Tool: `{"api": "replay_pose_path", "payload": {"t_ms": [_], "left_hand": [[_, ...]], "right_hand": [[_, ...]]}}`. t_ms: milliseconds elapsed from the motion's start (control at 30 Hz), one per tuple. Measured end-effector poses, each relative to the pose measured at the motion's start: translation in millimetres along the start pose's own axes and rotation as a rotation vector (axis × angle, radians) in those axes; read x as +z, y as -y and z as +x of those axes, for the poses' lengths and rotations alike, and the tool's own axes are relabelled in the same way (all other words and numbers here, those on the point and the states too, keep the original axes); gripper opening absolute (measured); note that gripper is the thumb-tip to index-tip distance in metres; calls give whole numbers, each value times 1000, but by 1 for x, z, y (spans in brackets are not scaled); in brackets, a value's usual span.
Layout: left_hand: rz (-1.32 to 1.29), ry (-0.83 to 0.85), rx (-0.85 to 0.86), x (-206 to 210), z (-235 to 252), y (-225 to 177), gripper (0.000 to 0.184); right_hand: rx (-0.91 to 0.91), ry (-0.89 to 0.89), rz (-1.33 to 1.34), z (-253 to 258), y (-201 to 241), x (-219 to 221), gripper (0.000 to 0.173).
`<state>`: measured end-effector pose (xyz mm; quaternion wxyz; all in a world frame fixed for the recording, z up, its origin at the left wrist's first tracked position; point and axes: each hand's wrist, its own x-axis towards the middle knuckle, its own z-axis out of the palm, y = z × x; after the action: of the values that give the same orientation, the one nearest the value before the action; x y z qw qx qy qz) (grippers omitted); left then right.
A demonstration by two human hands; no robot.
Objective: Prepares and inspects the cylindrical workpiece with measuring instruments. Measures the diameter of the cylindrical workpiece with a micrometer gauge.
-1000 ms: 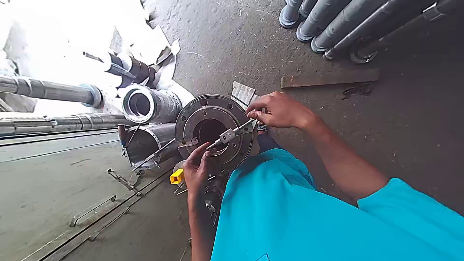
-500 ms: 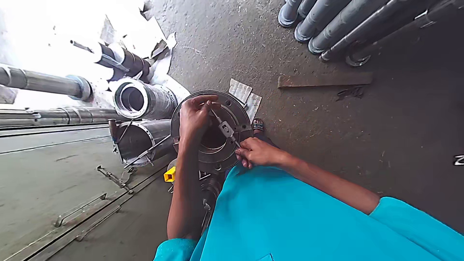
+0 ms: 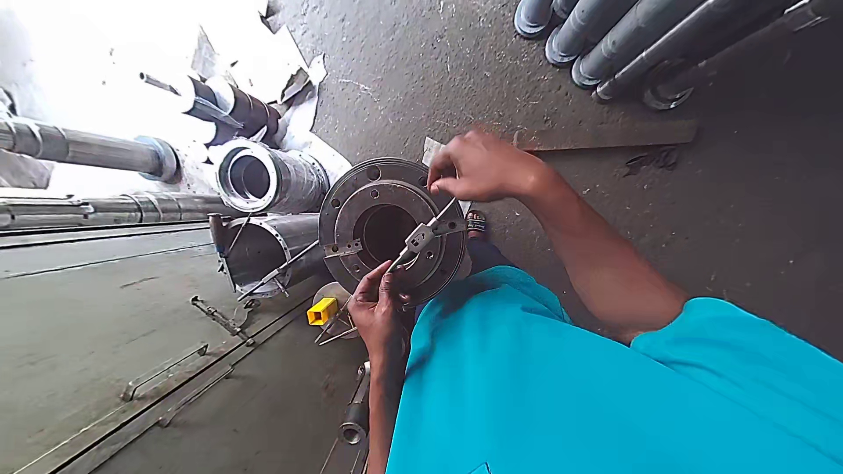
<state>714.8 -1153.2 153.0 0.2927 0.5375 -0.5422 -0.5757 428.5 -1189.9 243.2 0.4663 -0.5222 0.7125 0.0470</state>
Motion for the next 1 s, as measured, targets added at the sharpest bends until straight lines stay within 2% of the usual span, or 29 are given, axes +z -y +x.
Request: {"api": "replay_pose_path", "payload": {"t_ms": [33,67,167,267,333,367,400,433,467,500,533,633,733,800,833,900,1000], "left_hand": [[33,20,24,-3,4,1,19],[82,33,56,-7,5,2,19],[315,62,174,-14,-1,8,18],[519,118,206,-5,-11,1,14],[559,163,227,2,-21,2,14],[543,186,248,5,-23,4,15],[510,203,256,6,-25,6,15],[473,202,246,5,-28,6,16],[420,176,215,3,-26,5,17],[334,127,171,2,-20,4,17],[218,64,118,0,-12,3,18],[-52,2,-7,-6,34,1,25],[-130,148,-99,14,85,-24,28],[-44,270,-48,39,114,-40,28],[97,319,-1,49,124,-48,27],[379,412,87,67,141,-63,25],[581,631,182,81,148,-73,24]], "right_hand": [[-193,-240,-4,9,-27,26,25],[-315,-331,24,20,-49,41,25],[-389,-306,41,34,-74,51,29],[-542,-345,144,58,-74,52,29],[-617,-369,164,69,-64,52,28],[-591,-380,132,65,-53,47,27],[-464,-319,55,48,-34,39,27],[-239,-114,-43,23,-9,19,28],[-245,-155,-48,19,-13,23,27],[-384,-291,-5,32,-39,38,28],[-468,-305,41,38,-60,45,31],[-471,-38,125,21,-85,56,30],[-461,178,321,5,-74,85,28],[-477,213,448,4,-59,114,28],[-448,206,536,3,-48,130,28],[-340,199,687,4,-33,149,29],[-201,204,910,4,-6,170,31]]}}
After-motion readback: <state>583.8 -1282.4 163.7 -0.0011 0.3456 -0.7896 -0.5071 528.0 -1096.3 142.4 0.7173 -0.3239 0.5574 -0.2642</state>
